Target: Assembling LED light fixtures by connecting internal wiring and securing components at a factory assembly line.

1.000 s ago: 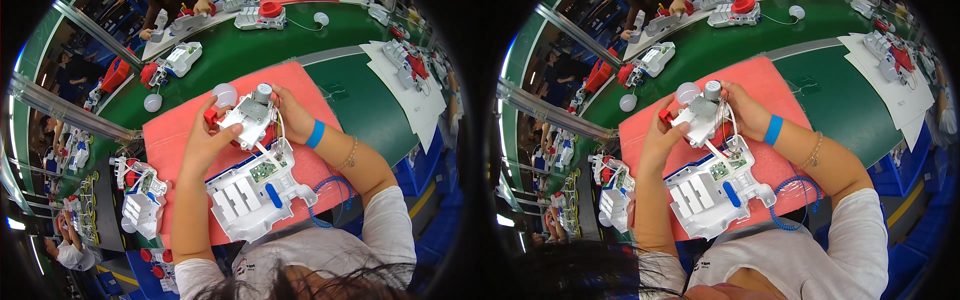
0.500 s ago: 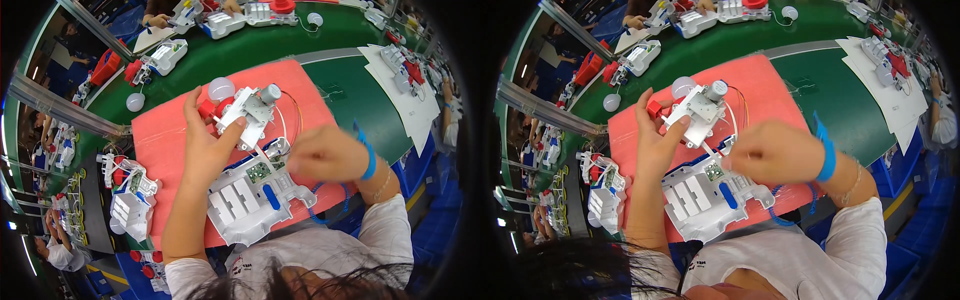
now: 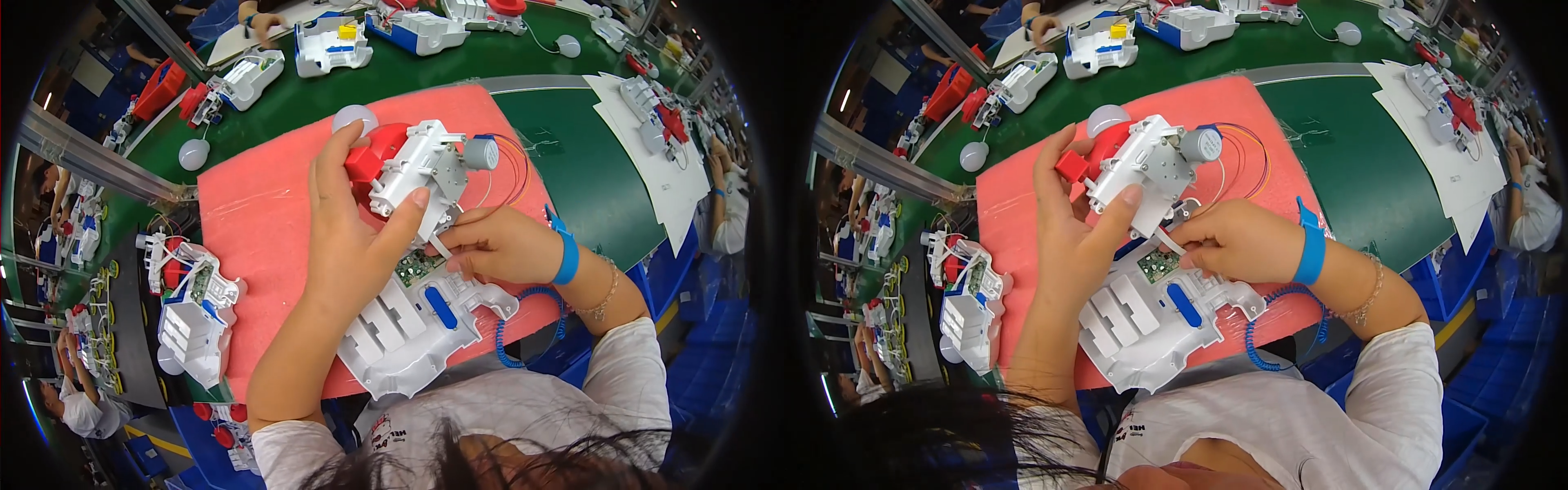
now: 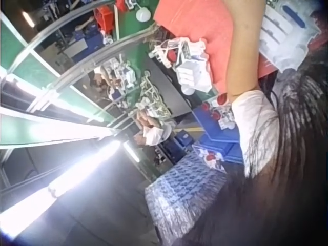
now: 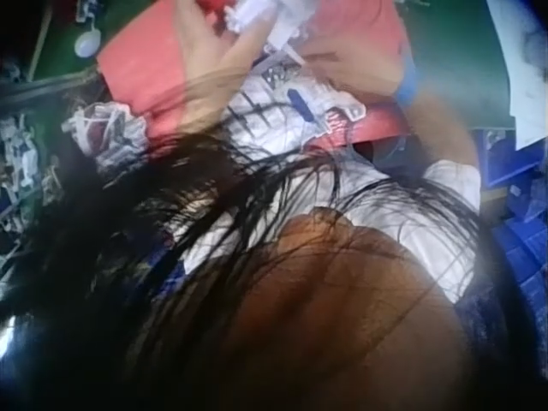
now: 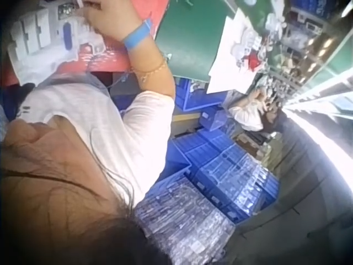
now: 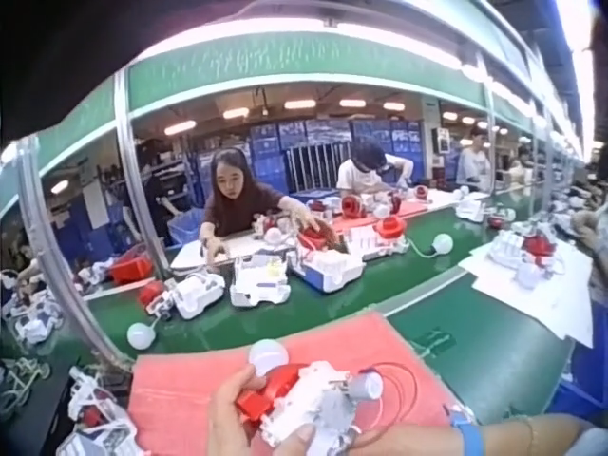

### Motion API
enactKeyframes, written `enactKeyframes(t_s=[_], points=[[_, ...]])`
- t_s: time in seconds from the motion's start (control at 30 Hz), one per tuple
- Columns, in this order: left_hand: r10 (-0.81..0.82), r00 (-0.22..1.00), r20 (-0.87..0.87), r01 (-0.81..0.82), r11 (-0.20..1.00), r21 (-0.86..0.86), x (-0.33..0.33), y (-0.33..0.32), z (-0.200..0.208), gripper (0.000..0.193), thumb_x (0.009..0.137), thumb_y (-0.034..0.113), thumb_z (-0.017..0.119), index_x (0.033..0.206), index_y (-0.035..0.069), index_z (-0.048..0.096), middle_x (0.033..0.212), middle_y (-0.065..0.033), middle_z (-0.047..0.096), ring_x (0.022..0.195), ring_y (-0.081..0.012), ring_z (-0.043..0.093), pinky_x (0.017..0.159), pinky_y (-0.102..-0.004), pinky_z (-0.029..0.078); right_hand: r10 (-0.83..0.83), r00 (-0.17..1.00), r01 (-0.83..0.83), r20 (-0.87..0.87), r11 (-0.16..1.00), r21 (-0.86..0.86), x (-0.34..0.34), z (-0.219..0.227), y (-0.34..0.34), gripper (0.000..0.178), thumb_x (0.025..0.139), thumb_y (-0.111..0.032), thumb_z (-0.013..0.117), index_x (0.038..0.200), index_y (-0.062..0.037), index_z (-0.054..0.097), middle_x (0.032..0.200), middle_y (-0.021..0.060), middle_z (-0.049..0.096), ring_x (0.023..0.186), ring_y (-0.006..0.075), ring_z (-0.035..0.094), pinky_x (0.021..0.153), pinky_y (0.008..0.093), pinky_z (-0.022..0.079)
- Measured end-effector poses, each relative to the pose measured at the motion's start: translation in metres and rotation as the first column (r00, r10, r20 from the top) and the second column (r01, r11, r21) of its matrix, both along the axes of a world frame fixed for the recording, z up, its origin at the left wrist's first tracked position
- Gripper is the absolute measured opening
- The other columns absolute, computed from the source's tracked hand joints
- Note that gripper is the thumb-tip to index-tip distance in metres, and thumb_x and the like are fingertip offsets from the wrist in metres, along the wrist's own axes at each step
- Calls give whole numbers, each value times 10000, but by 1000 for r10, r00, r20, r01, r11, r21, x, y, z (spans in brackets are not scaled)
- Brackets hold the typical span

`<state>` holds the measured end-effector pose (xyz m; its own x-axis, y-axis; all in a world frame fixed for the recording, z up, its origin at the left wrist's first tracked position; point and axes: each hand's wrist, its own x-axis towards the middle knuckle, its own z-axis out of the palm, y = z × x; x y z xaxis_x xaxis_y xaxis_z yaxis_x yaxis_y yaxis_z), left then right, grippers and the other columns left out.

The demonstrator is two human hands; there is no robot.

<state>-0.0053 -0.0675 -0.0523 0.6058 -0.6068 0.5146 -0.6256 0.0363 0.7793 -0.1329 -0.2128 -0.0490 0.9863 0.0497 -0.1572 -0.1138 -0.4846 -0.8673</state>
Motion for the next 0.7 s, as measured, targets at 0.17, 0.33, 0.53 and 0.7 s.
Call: enactKeyframes(t_s=[0.17, 0.33, 0.53, 0.7], points=[[-34, 999, 33, 34, 999, -7, 0, 0, 0, 603, 717, 154, 660, 1219, 15, 357, 1068, -171, 429, 970, -282, 448, 825, -357, 388, 111, 990, -81, 85, 952, -297, 7, -4, 2, 173, 761, -78, 559, 924, -28, 586, 782, 123, 564, 714, 262, 589, 654, 334, 473], [-45, 998, 52, 45, 999, -14, 0, 0, -1, 582, 711, 137, 663, 1204, 17, 378, 1046, -162, 439, 953, -285, 455, 806, -356, 396, 163, 947, -41, 276, 916, -400, 7, -16, 5, 166, 751, -71, 558, 913, -44, 583, 790, 113, 566, 750, 279, 580, 678, 353, 472], [-67, 994, 87, 69, 997, -25, 2, -2, -4, 561, 701, 141, 671, 1175, 22, 396, 1044, -165, 438, 955, -294, 458, 798, -355, 405, 185, 927, -41, 326, 914, -404, 5, -25, 0, 180, 748, -63, 561, 925, -44, 580, 822, 106, 564, 777, 279, 573, 684, 354, 470], [-60, 993, 99, 52, 995, 81, 1, 1, -1, 598, 694, 101, 690, 1201, 37, 377, 1166, -129, 408, 1077, -221, 454, 877, -350, 422, 194, 919, -32, 344, 905, -424, 5, -28, -3, 199, 746, -56, 561, 944, -39, 575, 842, 106, 565, 787, 284, 569, 700, 353, 467]])
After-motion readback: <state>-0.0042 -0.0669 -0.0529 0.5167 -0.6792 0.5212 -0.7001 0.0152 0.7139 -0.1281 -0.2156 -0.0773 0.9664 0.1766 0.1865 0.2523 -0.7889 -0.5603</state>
